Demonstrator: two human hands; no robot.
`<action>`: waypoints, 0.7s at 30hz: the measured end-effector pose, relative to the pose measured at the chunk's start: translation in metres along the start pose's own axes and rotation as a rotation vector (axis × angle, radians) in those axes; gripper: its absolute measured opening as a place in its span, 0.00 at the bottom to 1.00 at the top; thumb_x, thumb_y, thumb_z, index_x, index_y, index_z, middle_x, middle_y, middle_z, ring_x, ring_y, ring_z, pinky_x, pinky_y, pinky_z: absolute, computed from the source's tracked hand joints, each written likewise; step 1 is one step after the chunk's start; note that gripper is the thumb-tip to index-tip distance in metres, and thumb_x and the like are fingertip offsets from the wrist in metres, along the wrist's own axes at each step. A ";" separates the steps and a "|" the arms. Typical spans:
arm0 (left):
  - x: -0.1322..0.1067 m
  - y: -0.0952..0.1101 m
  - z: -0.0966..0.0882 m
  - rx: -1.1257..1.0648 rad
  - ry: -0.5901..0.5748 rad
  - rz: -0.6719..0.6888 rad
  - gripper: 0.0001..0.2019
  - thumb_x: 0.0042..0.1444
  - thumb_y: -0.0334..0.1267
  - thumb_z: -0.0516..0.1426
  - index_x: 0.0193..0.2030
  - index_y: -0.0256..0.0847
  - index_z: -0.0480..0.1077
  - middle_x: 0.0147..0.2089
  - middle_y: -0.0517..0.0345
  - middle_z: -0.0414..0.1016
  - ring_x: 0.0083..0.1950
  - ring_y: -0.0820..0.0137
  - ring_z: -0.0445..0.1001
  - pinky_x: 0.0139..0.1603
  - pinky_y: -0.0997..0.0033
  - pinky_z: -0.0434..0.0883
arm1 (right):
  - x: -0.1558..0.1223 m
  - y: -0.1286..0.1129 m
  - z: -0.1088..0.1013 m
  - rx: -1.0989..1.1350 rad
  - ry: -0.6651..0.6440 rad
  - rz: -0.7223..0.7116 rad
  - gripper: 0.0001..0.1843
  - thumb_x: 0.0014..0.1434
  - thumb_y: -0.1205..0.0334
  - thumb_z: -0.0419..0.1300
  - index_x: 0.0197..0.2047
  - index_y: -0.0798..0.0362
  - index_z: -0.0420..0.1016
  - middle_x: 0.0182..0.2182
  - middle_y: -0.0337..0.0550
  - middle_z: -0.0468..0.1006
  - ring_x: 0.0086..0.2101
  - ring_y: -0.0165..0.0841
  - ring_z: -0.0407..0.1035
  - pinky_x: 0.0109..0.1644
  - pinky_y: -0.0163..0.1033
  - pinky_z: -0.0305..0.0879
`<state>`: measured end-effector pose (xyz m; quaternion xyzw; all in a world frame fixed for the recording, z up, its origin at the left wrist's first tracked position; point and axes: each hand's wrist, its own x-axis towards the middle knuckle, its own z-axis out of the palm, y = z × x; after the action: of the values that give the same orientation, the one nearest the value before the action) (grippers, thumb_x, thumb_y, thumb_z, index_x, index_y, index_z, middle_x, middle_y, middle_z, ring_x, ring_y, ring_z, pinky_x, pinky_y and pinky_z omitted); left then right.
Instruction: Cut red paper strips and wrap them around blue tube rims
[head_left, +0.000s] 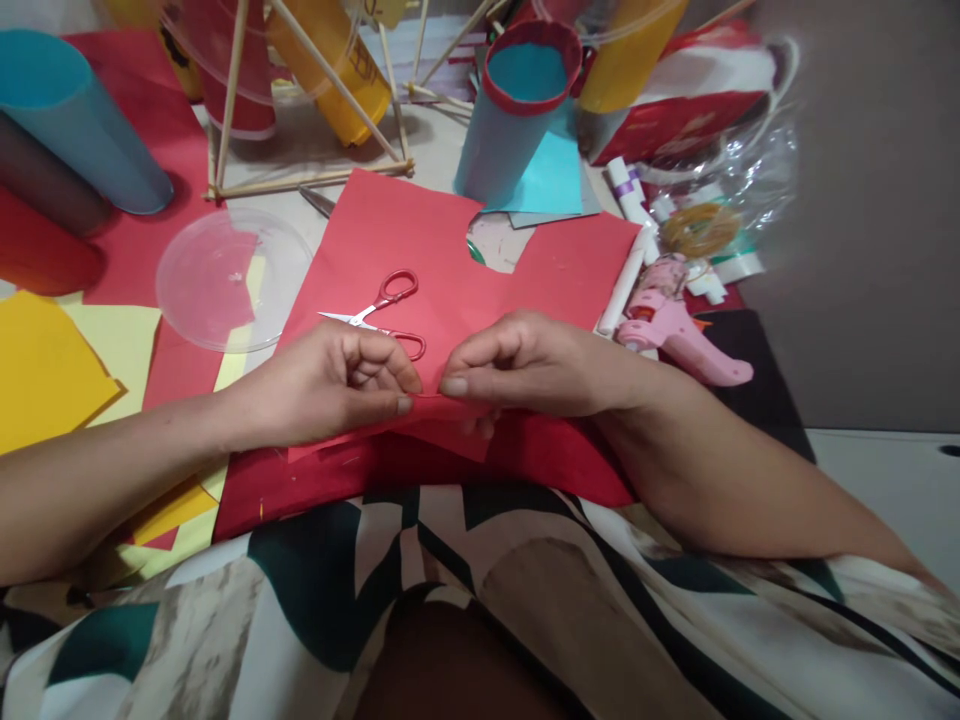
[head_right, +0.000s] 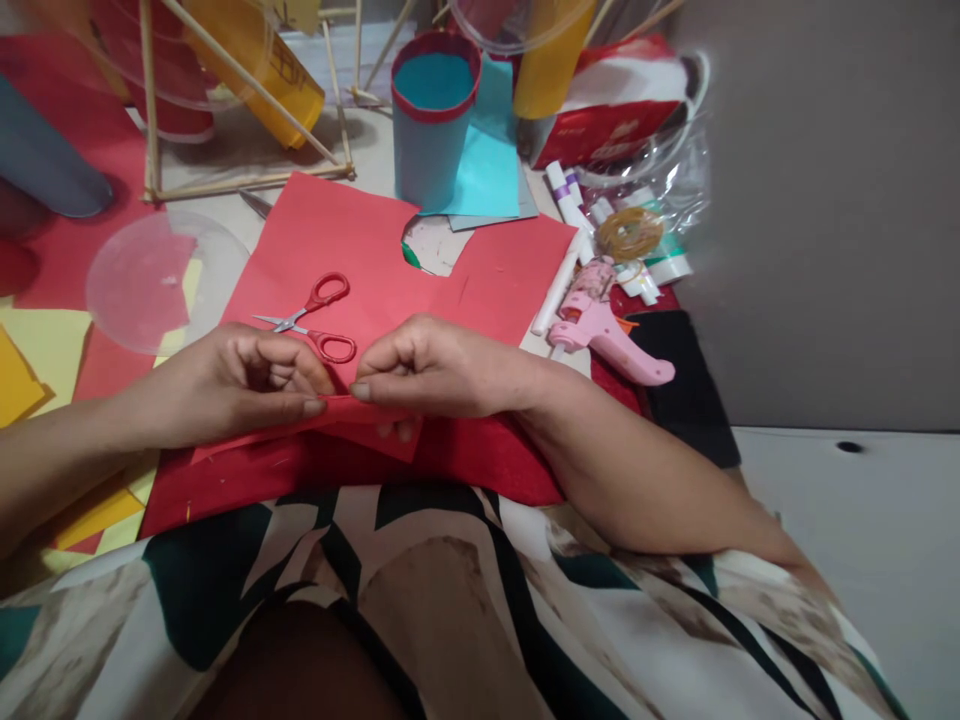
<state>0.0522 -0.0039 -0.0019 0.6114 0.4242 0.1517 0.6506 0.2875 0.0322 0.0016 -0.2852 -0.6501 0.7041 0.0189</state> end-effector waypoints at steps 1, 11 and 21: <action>0.000 0.000 0.002 0.012 0.019 0.014 0.03 0.57 0.34 0.60 0.34 0.38 0.74 0.24 0.64 0.68 0.24 0.79 0.61 0.24 0.79 0.59 | 0.001 0.000 0.001 0.022 0.016 0.016 0.21 0.64 0.53 0.61 0.24 0.53 0.63 0.18 0.31 0.63 0.19 0.22 0.64 0.23 0.28 0.59; -0.004 0.008 0.009 0.176 0.099 0.098 0.04 0.58 0.34 0.59 0.34 0.36 0.74 0.26 0.61 0.71 0.26 0.77 0.65 0.26 0.79 0.63 | 0.005 0.005 0.005 -0.182 0.042 -0.073 0.20 0.66 0.60 0.55 0.22 0.55 0.64 0.18 0.32 0.58 0.21 0.21 0.54 0.23 0.28 0.49; -0.001 0.008 -0.001 0.021 0.073 0.077 0.02 0.56 0.32 0.62 0.36 0.36 0.75 0.25 0.64 0.70 0.25 0.80 0.65 0.25 0.82 0.63 | 0.000 -0.001 0.001 -0.155 0.053 -0.018 0.16 0.62 0.62 0.57 0.23 0.54 0.63 0.15 0.31 0.63 0.18 0.21 0.58 0.21 0.28 0.50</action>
<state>0.0536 -0.0027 0.0060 0.6282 0.4251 0.1944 0.6219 0.2866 0.0320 0.0027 -0.2986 -0.7043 0.6437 0.0205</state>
